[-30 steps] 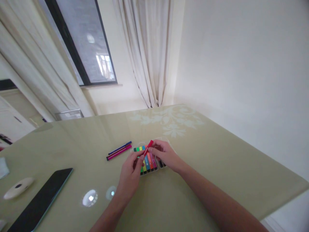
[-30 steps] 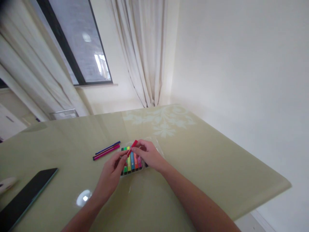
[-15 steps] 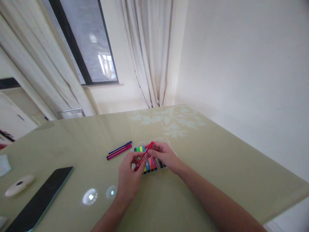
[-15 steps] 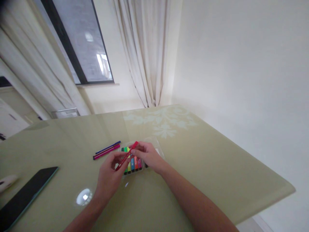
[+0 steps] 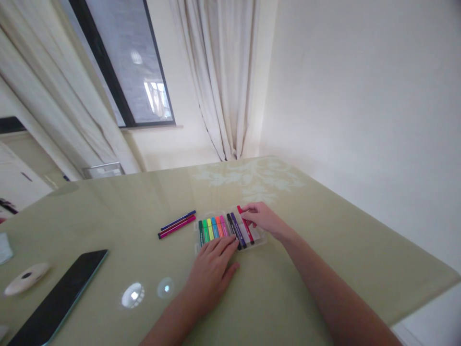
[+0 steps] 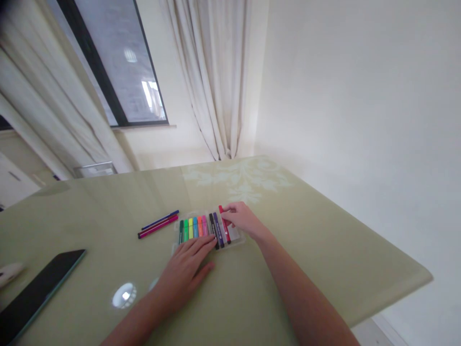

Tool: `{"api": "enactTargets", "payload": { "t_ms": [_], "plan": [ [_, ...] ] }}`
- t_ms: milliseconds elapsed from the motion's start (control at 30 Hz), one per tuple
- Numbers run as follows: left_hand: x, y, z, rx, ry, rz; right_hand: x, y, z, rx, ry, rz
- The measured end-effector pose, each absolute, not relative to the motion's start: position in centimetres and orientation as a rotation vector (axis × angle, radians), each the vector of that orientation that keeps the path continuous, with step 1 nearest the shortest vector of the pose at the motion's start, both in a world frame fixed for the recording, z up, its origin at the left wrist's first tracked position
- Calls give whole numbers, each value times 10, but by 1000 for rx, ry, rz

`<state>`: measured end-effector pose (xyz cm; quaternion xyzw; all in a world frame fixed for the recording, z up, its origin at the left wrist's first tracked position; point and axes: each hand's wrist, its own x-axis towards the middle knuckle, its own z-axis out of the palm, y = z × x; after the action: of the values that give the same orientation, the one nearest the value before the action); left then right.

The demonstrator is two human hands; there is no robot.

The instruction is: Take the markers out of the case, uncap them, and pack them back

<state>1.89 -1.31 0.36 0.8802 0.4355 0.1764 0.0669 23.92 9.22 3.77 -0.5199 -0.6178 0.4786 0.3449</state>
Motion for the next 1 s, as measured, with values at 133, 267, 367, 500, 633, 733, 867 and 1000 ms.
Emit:
{"api": "enactTargets", "payload": {
  "t_ms": [133, 267, 367, 500, 633, 733, 867, 1000],
  "plan": [
    [19, -15, 5, 2681, 1383, 495, 232, 86, 30, -1435, -1695, 1198],
    [20, -17, 6, 2744, 1384, 448, 223, 82, 29, -1496, -1708, 1105],
    [21, -18, 8, 2758, 1374, 434, 222, 82, 30, -1518, -1717, 1063],
    [21, -18, 9, 2759, 1382, 409, 224, 83, 32, -1555, -1793, 919],
    [21, -19, 10, 2759, 1379, 419, 223, 82, 33, -1593, -1845, 781],
    [21, -19, 9, 2769, 1369, 432, 221, 81, 33, -1598, -1842, 755],
    [20, -20, 10, 2771, 1363, 408, 220, 82, 30, -1580, -1818, 779],
    [20, -19, 9, 2779, 1365, 409, 221, 85, 27, -1574, -1761, 813]
  ]
}}
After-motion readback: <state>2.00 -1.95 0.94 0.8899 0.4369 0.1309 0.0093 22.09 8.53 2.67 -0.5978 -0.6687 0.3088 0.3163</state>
